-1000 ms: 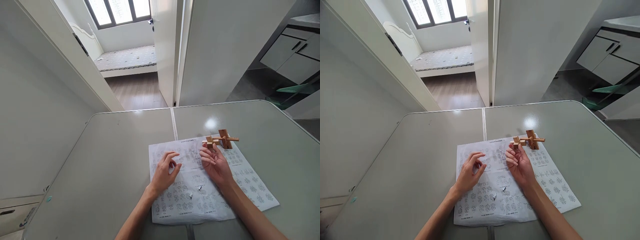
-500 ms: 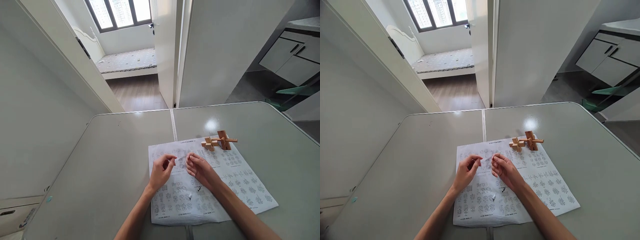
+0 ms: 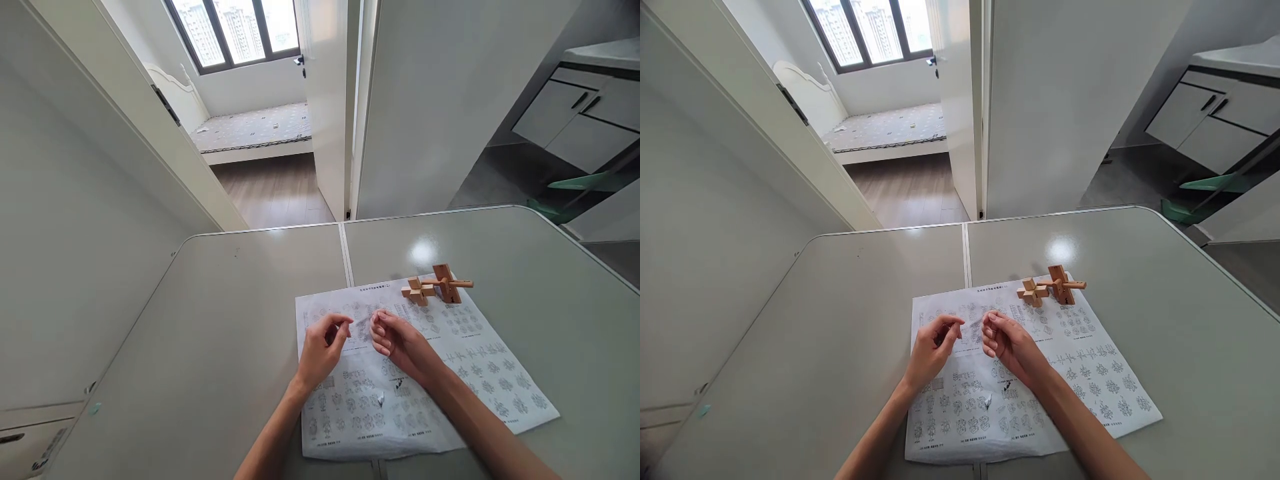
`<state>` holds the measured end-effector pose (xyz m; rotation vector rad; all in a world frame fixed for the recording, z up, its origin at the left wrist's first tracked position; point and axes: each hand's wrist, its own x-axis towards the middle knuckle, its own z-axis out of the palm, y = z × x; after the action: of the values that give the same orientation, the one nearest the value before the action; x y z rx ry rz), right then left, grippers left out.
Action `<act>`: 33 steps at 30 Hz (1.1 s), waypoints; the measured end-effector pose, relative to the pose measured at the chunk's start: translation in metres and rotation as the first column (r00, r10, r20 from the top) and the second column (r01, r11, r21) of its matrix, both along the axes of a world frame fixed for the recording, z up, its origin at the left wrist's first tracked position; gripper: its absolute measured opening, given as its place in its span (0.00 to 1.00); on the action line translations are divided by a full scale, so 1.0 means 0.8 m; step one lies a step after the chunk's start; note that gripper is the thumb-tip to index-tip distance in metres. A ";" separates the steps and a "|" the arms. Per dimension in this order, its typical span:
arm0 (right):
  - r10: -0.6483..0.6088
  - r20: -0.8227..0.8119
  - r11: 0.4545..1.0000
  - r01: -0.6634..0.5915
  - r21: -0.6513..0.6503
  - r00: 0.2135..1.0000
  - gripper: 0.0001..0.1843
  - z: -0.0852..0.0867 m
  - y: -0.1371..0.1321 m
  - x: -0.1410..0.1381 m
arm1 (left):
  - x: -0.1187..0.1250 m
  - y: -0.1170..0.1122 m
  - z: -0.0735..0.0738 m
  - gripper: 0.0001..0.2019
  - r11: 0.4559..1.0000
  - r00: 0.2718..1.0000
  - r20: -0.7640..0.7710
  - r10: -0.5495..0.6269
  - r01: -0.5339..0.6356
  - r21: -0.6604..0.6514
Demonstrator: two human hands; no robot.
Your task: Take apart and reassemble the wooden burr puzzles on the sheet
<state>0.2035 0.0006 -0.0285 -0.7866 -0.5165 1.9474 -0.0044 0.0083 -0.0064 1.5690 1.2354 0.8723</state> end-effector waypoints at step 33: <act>-0.021 -0.100 0.999 0.018 -0.030 0.995 0.12 0.002 0.000 0.000 | 0.000 0.000 0.002 0.12 1.000 0.999 -0.042 -0.003 0.004 0.022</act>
<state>0.2034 0.0009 -0.0271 -0.7049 -0.4195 1.9688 -0.0044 0.0086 -0.0046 1.6141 1.2559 0.8575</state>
